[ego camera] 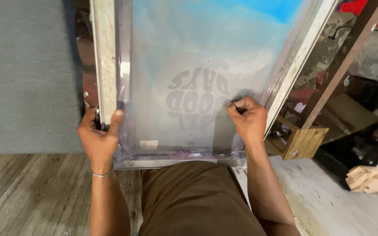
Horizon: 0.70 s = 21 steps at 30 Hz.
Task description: The person adjusts a screen printing frame on a workbench, using a small tool to tighten a clamp at the top. They then measure a nearby grey board with a metal ruler and return to the frame to make further adjustments.
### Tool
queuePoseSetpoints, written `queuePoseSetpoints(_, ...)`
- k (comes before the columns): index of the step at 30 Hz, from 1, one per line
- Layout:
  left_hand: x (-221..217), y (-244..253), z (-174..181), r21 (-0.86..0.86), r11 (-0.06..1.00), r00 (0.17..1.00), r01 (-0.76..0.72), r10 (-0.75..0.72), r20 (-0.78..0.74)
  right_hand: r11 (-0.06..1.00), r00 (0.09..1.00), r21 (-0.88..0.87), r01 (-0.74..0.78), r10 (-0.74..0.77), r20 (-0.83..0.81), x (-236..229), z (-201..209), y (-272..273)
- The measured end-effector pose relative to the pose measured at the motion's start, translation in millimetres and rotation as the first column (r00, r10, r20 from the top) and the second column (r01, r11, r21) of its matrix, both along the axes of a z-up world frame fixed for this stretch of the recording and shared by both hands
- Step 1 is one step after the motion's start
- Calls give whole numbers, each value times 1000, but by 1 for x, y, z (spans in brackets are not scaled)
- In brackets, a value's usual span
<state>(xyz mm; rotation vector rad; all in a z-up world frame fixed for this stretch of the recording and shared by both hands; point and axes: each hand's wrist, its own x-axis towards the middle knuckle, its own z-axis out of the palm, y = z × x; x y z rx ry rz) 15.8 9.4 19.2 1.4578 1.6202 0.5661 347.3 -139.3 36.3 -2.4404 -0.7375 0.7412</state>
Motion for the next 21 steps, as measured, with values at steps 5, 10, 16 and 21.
queuePoseSetpoints(5, -6, -3, -5, -26, 999, 999, -23, 22, -42, 996, 983, 32, 79, -73, -171, -51, 15, 36)
queuePoseSetpoints(10, -2, 0, -2, -70, 996, 996, -58, 54, -68, 968, 926, 238, -83, 163, -340, -111, 6, 87)
queuePoseSetpoints(16, -8, -1, -5, -147, 988, 990, -52, 32, -138, 972, 938, 181, -151, 199, -285, -117, 3, 96)
queuePoseSetpoints(21, -4, 6, 4, -135, 989, 990, -61, 42, -138, 976, 936, 178, -125, 176, -305, -117, -5, 98)
